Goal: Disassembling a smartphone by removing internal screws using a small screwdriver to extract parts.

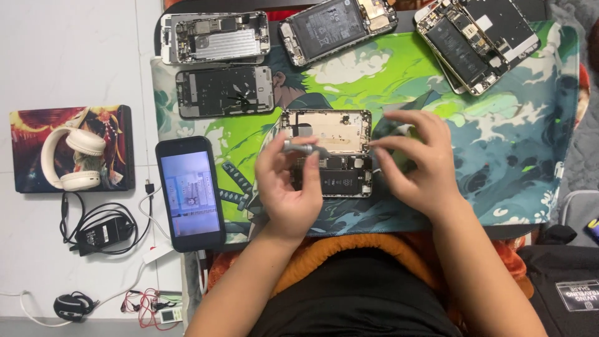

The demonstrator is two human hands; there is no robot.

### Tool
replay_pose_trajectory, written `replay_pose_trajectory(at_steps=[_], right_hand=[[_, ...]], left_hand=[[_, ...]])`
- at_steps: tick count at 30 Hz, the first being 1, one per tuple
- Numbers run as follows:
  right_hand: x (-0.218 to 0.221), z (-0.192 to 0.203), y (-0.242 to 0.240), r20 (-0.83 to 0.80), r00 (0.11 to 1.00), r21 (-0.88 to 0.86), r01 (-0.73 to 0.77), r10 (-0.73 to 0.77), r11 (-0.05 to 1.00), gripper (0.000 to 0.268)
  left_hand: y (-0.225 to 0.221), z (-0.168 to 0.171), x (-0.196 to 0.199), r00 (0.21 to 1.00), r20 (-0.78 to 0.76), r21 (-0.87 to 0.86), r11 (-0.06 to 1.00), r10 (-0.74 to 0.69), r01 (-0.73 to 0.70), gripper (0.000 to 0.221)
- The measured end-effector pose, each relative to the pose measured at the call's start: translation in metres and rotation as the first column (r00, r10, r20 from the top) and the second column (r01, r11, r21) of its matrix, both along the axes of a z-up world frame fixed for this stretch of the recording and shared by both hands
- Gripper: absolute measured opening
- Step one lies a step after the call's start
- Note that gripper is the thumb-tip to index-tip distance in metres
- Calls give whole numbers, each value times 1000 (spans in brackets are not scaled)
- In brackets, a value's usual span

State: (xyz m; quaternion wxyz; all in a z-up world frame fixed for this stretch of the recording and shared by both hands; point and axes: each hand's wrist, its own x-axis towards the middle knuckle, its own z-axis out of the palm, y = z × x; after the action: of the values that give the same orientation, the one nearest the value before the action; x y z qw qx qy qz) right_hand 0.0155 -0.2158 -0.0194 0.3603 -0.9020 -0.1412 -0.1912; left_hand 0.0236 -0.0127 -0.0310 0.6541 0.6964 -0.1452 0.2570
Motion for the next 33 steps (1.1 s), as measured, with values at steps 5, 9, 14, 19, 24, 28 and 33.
replay_pose_trajectory(at_steps=[5, 9, 14, 19, 24, 28, 33], right_hand=[[-15, -4, -11, -139, 987, -121, -95, 78, 988, 64], [-15, -4, -9, -176, 983, -205, -95, 59, 974, 73], [-15, -8, -12, -181, 982, -210, -97, 59, 973, 71], [-15, -7, -11, -179, 983, -221, -83, 43, 972, 70], [-15, -7, -11, -180, 983, -234, -84, 42, 969, 71], [-15, -7, -11, -193, 980, -228, -87, 42, 970, 70], [-17, -8, -10, -192, 981, -236, -82, 36, 968, 67]], left_hand=[[-6, 2, -2, 982, 48, 144, 974, -181, 172, 46], [-11, 3, -2, 960, 117, 266, 939, -256, 218, 42], [-14, 5, -1, 950, 141, 313, 923, -277, 223, 39], [-14, 9, -1, 942, 148, 299, 921, -302, 248, 38], [-13, 8, -1, 940, 147, 294, 921, -309, 257, 39], [-15, -1, -1, 932, 198, 343, 913, -302, 223, 36], [-17, -4, -7, 894, 351, 467, 880, -277, 89, 25]])
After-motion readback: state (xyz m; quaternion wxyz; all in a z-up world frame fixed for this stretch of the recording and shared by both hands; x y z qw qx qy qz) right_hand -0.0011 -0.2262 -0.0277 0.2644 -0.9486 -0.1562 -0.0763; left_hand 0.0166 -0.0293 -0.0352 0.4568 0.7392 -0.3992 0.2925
